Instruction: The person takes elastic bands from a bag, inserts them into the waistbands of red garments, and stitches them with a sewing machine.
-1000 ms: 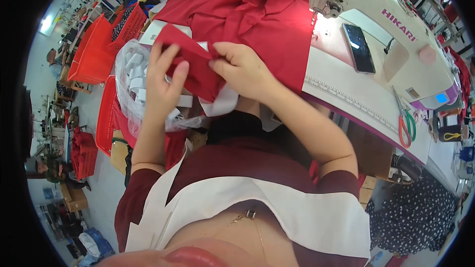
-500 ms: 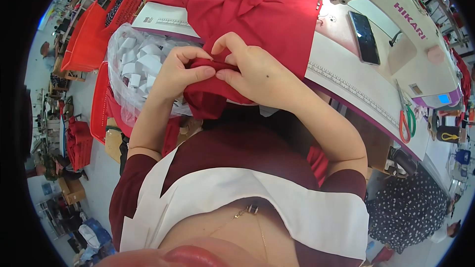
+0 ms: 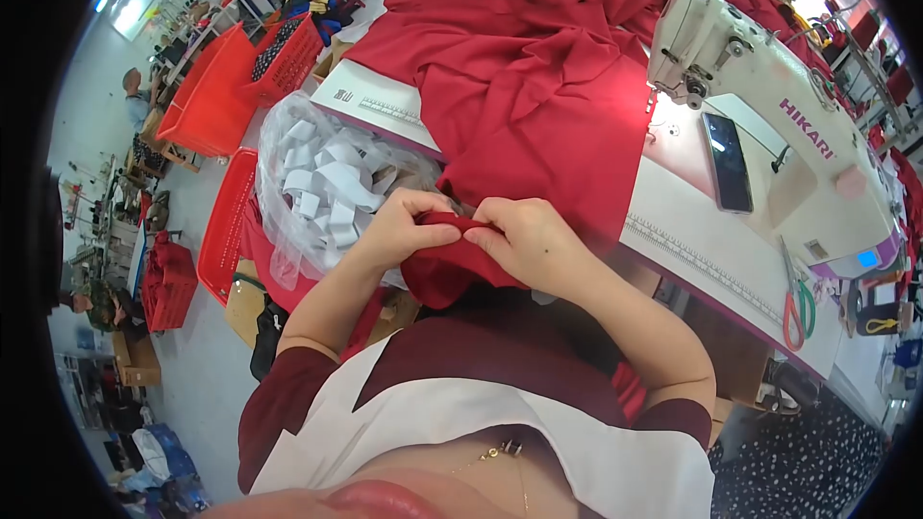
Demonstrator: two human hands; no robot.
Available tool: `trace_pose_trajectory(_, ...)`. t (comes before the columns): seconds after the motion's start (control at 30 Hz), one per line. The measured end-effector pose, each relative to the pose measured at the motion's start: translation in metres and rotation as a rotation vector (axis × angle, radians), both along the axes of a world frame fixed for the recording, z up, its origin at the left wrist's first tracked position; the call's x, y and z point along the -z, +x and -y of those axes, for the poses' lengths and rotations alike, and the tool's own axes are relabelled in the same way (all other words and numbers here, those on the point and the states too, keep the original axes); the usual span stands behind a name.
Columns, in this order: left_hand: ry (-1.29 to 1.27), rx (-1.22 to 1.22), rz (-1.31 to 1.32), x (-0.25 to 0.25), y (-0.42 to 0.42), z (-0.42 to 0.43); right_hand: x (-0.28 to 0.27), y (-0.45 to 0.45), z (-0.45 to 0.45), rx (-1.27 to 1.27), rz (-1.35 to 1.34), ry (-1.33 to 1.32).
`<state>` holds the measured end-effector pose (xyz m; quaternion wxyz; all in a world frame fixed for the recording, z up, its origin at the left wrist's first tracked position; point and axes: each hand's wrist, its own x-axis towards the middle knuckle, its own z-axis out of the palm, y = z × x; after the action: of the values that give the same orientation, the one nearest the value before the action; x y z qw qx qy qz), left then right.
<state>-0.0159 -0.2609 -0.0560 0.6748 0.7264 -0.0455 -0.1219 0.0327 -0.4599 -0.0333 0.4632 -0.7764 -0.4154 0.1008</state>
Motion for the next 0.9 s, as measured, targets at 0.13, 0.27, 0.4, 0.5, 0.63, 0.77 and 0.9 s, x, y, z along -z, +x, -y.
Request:
trace_pose_trajectory(0.13,-0.143,-0.089,0.064,0.012,-0.005,-0.001,0.002,0.000,-0.004,-0.004,-0.051,0.028)
trace_pose_trajectory(0.27,-0.366,-0.192,0.052,0.027,-0.003,-0.006,0.018,0.000,-0.008,-0.024,-0.099,0.018)
trace_pose_trajectory(0.4,0.336,-0.259,0.279,-0.018,0.016,-0.034,0.022,0.009,-0.036,0.025,0.023,0.261)
trace_pose_trajectory(0.5,1.001,-0.119,0.980,-0.114,0.071,-0.030,-0.017,0.038,-0.044,0.136,-0.012,0.559)
trace_pose_trajectory(0.63,1.233,0.074,1.430,-0.176,0.173,0.021,-0.044,0.083,-0.025,0.246,-0.107,0.882)
trace_pose_trajectory(0.77,0.988,0.459,1.424,-0.117,0.234,0.087,0.006,0.079,0.029,0.459,-0.216,0.814)
trace_pose_trajectory(0.9,0.867,0.649,1.063,-0.024,0.249,0.117,0.049,0.046,0.063,0.458,-0.874,0.741)
